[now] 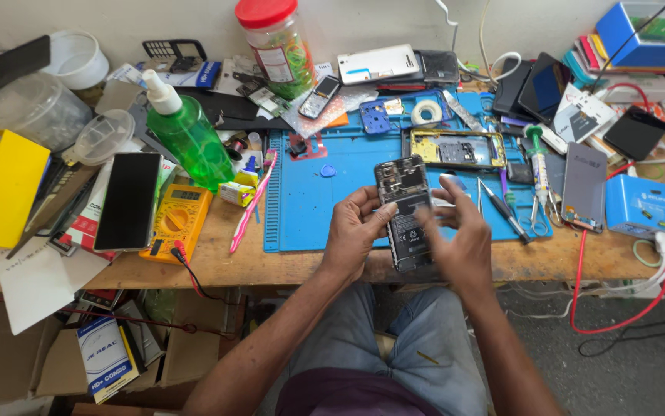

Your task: The person cleans the back of a disassembled smartphone with a cloth, then connects a charging cable to test it. They handle a separate screen assembly, inspecting its connectors and flex cables, and use tweezers to adjust components inside the phone body.

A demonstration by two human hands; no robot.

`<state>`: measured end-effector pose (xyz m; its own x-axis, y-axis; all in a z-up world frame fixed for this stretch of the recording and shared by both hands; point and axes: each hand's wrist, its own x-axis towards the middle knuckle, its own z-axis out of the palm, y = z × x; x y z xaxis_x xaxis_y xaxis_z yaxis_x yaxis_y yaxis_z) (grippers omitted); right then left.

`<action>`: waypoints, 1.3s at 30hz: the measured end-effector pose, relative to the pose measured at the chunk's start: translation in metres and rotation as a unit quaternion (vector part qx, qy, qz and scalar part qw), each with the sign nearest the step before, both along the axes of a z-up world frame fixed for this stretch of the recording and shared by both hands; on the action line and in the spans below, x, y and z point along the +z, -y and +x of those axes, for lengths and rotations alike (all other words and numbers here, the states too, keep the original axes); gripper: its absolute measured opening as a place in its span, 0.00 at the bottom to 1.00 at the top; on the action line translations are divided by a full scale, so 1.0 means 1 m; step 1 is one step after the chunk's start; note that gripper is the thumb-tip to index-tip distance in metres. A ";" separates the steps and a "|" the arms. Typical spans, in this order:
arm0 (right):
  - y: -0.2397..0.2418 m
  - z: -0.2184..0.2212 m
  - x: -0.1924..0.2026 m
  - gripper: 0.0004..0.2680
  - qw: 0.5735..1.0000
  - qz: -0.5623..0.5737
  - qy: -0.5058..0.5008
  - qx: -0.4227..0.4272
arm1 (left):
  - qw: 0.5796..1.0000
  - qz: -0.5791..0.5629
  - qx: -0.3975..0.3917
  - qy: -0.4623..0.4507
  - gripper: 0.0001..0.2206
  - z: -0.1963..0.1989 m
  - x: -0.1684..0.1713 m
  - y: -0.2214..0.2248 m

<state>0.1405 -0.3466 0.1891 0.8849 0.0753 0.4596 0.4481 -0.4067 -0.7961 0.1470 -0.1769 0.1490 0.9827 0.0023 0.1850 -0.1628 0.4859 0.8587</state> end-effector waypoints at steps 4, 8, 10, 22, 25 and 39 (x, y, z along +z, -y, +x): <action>-0.010 -0.025 -0.008 0.29 0.938 -0.249 0.240 -0.022 | 0.999 -0.034 0.024 -0.007 0.18 -0.004 0.009 0.008; 0.008 -0.006 -0.051 0.14 0.949 0.275 -0.139 0.061 | 0.985 0.131 0.073 0.083 0.28 -0.017 0.020 0.011; 0.012 -0.002 -0.062 0.15 0.929 0.342 -0.137 0.019 | 0.997 0.071 0.028 0.020 0.30 -0.020 0.021 0.019; 0.208 -0.087 -0.168 0.07 0.986 0.045 0.040 -0.153 | 0.995 -0.035 -0.035 -0.085 0.14 -0.055 -0.002 0.016; 0.304 -0.086 -0.261 0.08 0.913 -0.018 -0.271 -0.305 | 0.998 0.007 0.002 -0.063 0.15 -0.064 0.012 0.003; 0.314 -0.073 -0.394 0.18 0.907 -0.232 -0.329 -0.122 | 0.998 0.008 0.033 -0.047 0.21 -0.058 -0.002 0.002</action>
